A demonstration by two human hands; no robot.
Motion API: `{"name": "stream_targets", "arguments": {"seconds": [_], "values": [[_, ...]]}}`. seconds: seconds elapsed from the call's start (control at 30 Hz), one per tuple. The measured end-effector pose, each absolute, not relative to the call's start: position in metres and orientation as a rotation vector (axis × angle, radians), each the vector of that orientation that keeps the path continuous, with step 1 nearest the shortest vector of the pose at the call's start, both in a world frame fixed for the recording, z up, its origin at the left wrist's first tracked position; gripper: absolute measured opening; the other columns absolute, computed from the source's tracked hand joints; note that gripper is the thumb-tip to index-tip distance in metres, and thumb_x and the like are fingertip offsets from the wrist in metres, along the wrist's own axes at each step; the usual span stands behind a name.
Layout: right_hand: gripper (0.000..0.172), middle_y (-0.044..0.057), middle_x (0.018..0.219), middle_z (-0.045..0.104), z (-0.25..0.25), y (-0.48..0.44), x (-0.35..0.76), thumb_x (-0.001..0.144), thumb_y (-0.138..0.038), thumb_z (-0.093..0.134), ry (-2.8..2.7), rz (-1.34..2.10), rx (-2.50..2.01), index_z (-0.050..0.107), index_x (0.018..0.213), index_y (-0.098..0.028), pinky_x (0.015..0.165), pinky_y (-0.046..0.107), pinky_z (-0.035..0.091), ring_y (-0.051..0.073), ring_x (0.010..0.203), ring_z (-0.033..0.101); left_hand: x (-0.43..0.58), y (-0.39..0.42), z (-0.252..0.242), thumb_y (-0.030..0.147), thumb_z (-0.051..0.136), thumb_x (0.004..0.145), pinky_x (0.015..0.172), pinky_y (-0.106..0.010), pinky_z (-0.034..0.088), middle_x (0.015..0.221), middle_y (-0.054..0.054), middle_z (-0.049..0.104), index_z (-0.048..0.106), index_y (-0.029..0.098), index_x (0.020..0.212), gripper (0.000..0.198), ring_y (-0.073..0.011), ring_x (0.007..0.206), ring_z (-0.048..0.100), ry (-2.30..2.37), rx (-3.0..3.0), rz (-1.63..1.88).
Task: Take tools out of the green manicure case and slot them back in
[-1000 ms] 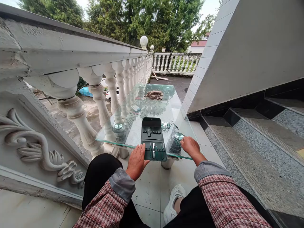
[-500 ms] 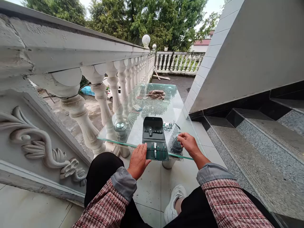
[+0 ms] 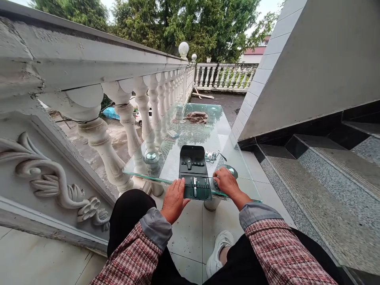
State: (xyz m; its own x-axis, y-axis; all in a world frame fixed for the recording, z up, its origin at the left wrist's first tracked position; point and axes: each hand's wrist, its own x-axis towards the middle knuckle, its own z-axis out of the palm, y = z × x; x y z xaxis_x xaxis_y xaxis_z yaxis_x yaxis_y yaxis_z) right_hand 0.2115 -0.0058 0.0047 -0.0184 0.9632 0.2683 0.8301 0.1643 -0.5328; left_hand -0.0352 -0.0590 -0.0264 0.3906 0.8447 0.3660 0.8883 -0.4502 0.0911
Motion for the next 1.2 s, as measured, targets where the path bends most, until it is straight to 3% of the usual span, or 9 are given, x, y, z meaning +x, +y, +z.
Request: {"name": "stream_targets", "arguments": {"seconds": [0.1, 0.33, 0.83, 1.2], "values": [[0.009, 0.007, 0.084, 0.055, 0.006, -0.005, 0.207, 0.071, -0.013, 0.055, -1.928, 0.315, -1.684, 0.055, 0.064, -0.019, 0.07, 0.03, 0.033, 0.021, 0.088, 0.047, -0.036, -0.059, -0.026, 0.035, 0.068, 0.077, 0.103, -0.041, 0.036, 0.134, -0.016, 0.043, 0.019, 0.012, 0.139, 0.083, -0.0282, 0.127, 0.038, -1.567, -2.522, -0.548], [0.015, 0.002, 0.073, 0.059, 0.016, -0.013, 0.218, 0.08, -0.028, 0.045, -1.958, 0.515, -1.601, 0.057, 0.077, -0.021, 0.065, 0.028, 0.036, 0.016, 0.07, 0.051, -0.036, -0.059, -0.028, 0.036, 0.067, 0.077, 0.104, -0.041, 0.034, 0.135, -0.017, 0.043, 0.021, 0.012, 0.139, 0.081, -0.0285, 0.128, 0.037, -1.587, -2.524, -0.543], [0.02, 0.0, 0.068, 0.062, 0.006, 0.001, 0.207, 0.057, -0.033, 0.061, -1.623, 0.785, -1.529, 0.059, 0.071, -0.019, 0.061, 0.027, 0.042, 0.013, 0.063, 0.053, -0.035, -0.059, -0.026, 0.035, 0.067, 0.077, 0.104, -0.041, 0.035, 0.134, -0.017, 0.043, 0.019, 0.012, 0.139, 0.081, -0.0283, 0.127, 0.038, -1.575, -2.528, -0.532], [0.025, -0.001, 0.061, 0.058, 0.022, -0.01, 0.179, 0.058, -0.041, 0.065, -1.536, 0.992, -1.333, 0.062, 0.064, -0.017, 0.051, 0.025, 0.043, 0.011, 0.055, 0.049, -0.034, -0.062, -0.022, 0.034, 0.071, 0.074, 0.104, -0.04, 0.035, 0.134, -0.018, 0.043, 0.024, 0.01, 0.137, 0.082, -0.0284, 0.127, 0.038, -1.597, -2.528, -0.516]]}}
